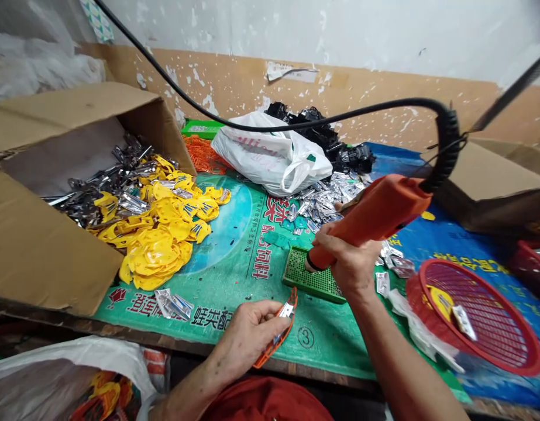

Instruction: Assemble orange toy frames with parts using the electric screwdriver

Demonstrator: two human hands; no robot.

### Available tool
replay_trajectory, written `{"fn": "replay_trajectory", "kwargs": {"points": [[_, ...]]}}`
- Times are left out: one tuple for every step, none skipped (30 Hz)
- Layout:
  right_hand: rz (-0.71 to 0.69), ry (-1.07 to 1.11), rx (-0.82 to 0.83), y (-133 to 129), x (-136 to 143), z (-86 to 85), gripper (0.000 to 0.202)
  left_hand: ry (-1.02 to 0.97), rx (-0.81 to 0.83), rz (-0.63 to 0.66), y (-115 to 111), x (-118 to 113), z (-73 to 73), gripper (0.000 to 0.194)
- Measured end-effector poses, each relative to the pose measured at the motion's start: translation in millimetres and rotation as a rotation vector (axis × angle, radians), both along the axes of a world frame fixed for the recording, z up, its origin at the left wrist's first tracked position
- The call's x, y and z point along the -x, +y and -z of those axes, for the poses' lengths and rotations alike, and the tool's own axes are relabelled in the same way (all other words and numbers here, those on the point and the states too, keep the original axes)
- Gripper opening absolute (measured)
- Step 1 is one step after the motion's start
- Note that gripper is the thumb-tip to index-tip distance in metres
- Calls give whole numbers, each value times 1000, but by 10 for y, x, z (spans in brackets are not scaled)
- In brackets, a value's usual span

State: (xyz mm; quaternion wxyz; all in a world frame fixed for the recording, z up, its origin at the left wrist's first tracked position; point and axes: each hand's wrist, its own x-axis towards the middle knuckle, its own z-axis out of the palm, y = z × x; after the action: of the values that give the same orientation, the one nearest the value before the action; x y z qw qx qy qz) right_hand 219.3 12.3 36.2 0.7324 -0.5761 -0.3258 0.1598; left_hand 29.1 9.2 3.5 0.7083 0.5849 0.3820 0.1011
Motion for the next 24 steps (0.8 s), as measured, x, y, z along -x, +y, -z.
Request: {"fn": "replay_trajectory", "kwargs": {"points": [[1, 2, 3, 1, 0, 2, 15, -4, -9, -15, -2, 0, 16, 37], [1, 6, 5, -2, -1, -2, 15, -3, -12, -37, 0, 0, 31, 43], [0, 10, 7, -6, -5, -9, 15, -1, -13, -64, 5, -1, 43, 50], [-2, 14, 7, -13, -9, -17, 16, 0, -14, -92, 11, -1, 53, 57], [-3, 17, 5, -20, -12, -23, 16, 0, -16, -113, 18, -1, 59, 61], [-6, 21, 4, -26, -14, -27, 16, -4, -19, -124, 25, -1, 62, 62], [-6, 25, 4, -31, -14, -28, 16, -8, -25, -126, 31, 1, 63, 59], [-6, 29, 5, -34, -13, -27, 16, -11, -36, -121, 34, 3, 64, 55], [-4, 32, 8, -36, -11, -24, 16, -10, -44, -109, 36, 7, 64, 50], [-1, 31, 13, -36, -8, -22, 15, -7, -47, -93, 35, 12, 64, 47], [3, 29, 19, -35, -5, -19, 15, -2, -48, -79, 33, 17, 65, 44], [5, 27, 23, -34, -2, -18, 15, 2, -45, -69, 30, 22, 65, 42], [6, 24, 26, -34, 0, -17, 15, 5, -43, -64, 26, 25, 64, 41], [4, 23, 27, -34, 1, -17, 15, 5, -43, -61, 23, 28, 63, 40], [2, 23, 26, -35, 2, -18, 15, 2, -44, -60, 21, 30, 61, 39], [0, 23, 26, -37, 2, -19, 15, -3, -45, -58, 20, 30, 59, 38], [0, 19, 30, -39, 3, -21, 15, -10, -46, -57, 21, 30, 58, 37], [4, 13, 35, -41, 3, -22, 15, -18, -47, -58, 23, 30, 56, 35], [6, 6, 38, -43, 4, -23, 16, -25, -49, -60, 27, 29, 56, 34], [4, -3, 39, -44, 5, -24, 17, -32, -48, -63, 31, 29, 57, 33], [-1, -10, 37, -45, 7, -25, 17, -37, -47, -64, 35, 28, 59, 32], [-9, -14, 34, -45, 9, -25, 17, -41, -47, -66, 39, 29, 61, 31], [-18, -17, 32, -44, 11, -26, 17, -44, -47, -69, 41, 30, 63, 30], [-25, -18, 33, -44, 14, -27, 16, -49, -46, -71, 41, 33, 64, 30]]}}
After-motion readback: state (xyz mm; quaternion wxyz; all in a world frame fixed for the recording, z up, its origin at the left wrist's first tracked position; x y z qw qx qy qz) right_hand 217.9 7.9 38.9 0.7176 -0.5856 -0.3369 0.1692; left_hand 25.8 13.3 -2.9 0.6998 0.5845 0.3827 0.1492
